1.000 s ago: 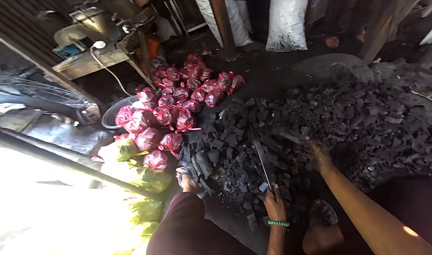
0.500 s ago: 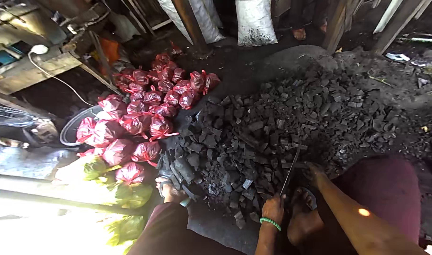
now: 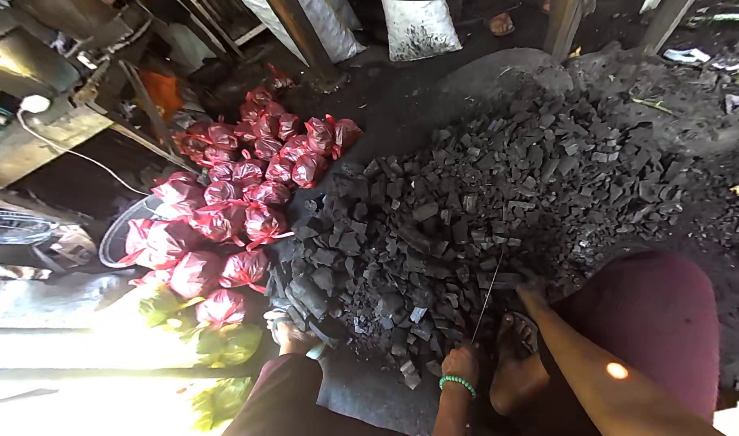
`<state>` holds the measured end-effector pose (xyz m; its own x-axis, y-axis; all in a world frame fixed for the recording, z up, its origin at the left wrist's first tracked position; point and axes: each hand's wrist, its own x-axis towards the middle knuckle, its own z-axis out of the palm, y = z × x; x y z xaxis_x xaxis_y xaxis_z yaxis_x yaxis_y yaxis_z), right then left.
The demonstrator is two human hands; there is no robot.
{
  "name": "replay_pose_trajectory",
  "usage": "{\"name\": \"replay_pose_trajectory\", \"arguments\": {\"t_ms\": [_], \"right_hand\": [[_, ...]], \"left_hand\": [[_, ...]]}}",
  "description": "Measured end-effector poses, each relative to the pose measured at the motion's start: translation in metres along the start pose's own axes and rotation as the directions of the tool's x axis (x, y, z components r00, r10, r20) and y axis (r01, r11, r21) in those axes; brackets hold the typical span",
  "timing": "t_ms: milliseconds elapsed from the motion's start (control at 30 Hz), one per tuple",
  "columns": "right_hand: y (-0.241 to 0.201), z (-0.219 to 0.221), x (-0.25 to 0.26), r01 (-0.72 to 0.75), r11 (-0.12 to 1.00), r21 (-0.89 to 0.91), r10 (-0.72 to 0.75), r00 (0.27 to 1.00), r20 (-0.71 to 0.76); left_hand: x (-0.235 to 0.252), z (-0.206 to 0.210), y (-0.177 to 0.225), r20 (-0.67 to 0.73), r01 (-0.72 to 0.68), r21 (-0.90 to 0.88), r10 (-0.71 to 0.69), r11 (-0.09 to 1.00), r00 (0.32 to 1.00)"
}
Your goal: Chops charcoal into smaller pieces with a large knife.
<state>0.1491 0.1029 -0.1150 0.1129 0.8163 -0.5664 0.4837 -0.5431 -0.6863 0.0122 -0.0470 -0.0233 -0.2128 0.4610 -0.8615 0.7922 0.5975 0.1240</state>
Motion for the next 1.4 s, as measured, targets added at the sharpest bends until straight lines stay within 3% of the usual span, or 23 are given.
{"name": "replay_pose_trajectory", "arguments": {"t_ms": [100, 167, 200, 233, 300, 333, 367, 400, 433, 467, 500, 533, 567, 633, 700, 900, 1000, 1067, 1133, 1200, 1267, 1333, 1400], "right_hand": [[0.009, 0.003, 0.005, -0.005, 0.977, 0.212, 0.009, 1.0, -0.017], [0.012, 0.005, 0.004, -0.008, 0.95, 0.313, 0.014, 1.0, -0.017], [0.015, 0.006, 0.004, 0.016, 0.943, 0.332, -0.01, 1.0, -0.021], [0.02, 0.009, 0.006, 0.038, 0.935, 0.353, -0.029, 0.999, -0.031], [0.025, 0.011, 0.009, 0.049, 0.939, 0.34, -0.038, 0.998, -0.04], [0.024, 0.011, 0.009, 0.04, 0.951, 0.307, -0.029, 0.999, -0.04], [0.021, 0.011, 0.008, 0.023, 0.964, 0.266, -0.014, 0.999, -0.037], [0.017, 0.009, 0.008, 0.016, 0.974, 0.228, -0.007, 0.999, -0.04], [0.012, 0.008, 0.006, 0.018, 0.98, 0.198, -0.009, 0.999, -0.047], [0.009, 0.007, 0.004, 0.023, 0.985, 0.173, -0.014, 0.998, -0.054], [0.007, 0.006, 0.003, 0.016, 0.988, 0.157, -0.008, 0.999, -0.052], [0.007, 0.005, 0.002, -0.007, 0.99, 0.14, 0.012, 0.999, -0.036], [0.008, 0.006, 0.003, -0.034, 0.991, 0.13, 0.036, 0.999, -0.017], [0.009, 0.005, 0.002, -0.082, 0.977, 0.195, 0.087, 0.996, -0.018], [0.01, 0.01, -0.002, -0.123, 0.954, 0.273, 0.134, 0.991, -0.025], [-0.022, 0.007, -0.011, -0.035, 0.929, 0.368, 0.057, 0.997, -0.051], [-0.048, 0.003, -0.007, 0.133, 0.815, 0.564, -0.115, 0.991, -0.068], [-0.074, -0.004, -0.001, 0.162, 0.678, 0.717, -0.223, 0.975, -0.008], [-0.108, -0.006, -0.001, 0.197, 0.639, 0.743, -0.356, 0.933, 0.059], [-0.139, 0.001, -0.01, 0.316, 0.715, 0.623, -0.475, 0.874, 0.102], [-0.161, 0.017, -0.025, 0.517, 0.798, 0.311, -0.585, 0.787, 0.194], [-0.174, 0.04, -0.037, 0.618, 0.786, -0.01, -0.567, 0.727, 0.388], [-0.18, 0.063, -0.049, 0.611, 0.759, -0.223, -0.457, 0.745, 0.486]], "left_hand": [[-0.017, -0.012, 0.012, -0.124, -0.099, -0.068, 0.09, 0.993, 0.988], [-0.032, -0.014, 0.021, -0.396, -0.321, -0.148, 0.242, 0.935, 0.886], [-0.037, -0.012, 0.026, -0.606, -0.48, -0.141, 0.308, 0.866, 0.733], [-0.04, -0.012, 0.032, -0.78, -0.626, -0.085, 0.339, 0.775, 0.526], [-0.043, -0.024, 0.046, -0.923, -0.793, 0.055, 0.334, 0.606, 0.192], [-0.042, -0.029, 0.051, -0.938, -0.834, 0.095, 0.329, 0.544, 0.107], [-0.037, -0.03, 0.053, -0.941, -0.848, 0.11, 0.33, 0.518, 0.08], [-0.029, -0.026, 0.051, -0.932, -0.832, 0.091, 0.341, 0.547, 0.122], [-0.02, -0.017, 0.044, -0.894, -0.769, 0.024, 0.358, 0.639, 0.269], [-0.014, -0.007, 0.034, -0.762, -0.615, -0.07, 0.356, 0.785, 0.541], [-0.008, -0.003, 0.025, -0.476, -0.357, -0.111, 0.266, 0.927, 0.838], [0.006, 0.004, 0.017, -0.196, -0.132, -0.059, 0.118, 0.989, 0.973], [0.017, 0.011, 0.01, -0.033, 0.0, 0.001, 0.0, 1.0, 0.999], [0.018, 0.012, 0.011, 0.036, 0.076, 0.079, -0.08, 0.994, 0.996], [0.009, -0.003, 0.015, -0.01, 0.059, 0.077, -0.058, 0.995, 0.998], [-0.016, -0.038, 0.013, -0.248, -0.16, -0.301, 0.085, 0.94, 0.965], [-0.032, -0.045, -0.002, -0.479, -0.3, -0.469, 0.045, 0.831, 0.876], [-0.036, -0.043, -0.015, -0.615, -0.399, -0.548, -0.03, 0.735, 0.788], [-0.031, -0.038, -0.026, -0.682, -0.475, -0.628, -0.142, 0.616, 0.718], [-0.026, -0.034, -0.034, -0.715, -0.527, -0.665, -0.248, 0.529, 0.653], [-0.023, -0.035, -0.038, -0.716, -0.548, -0.689, -0.332, 0.474, 0.613], [-0.024, -0.038, -0.04, -0.696, -0.544, -0.716, -0.389, 0.438, 0.603], [-0.023, -0.039, -0.043, -0.678, -0.533, -0.734, -0.411, 0.421, 0.609]]}}
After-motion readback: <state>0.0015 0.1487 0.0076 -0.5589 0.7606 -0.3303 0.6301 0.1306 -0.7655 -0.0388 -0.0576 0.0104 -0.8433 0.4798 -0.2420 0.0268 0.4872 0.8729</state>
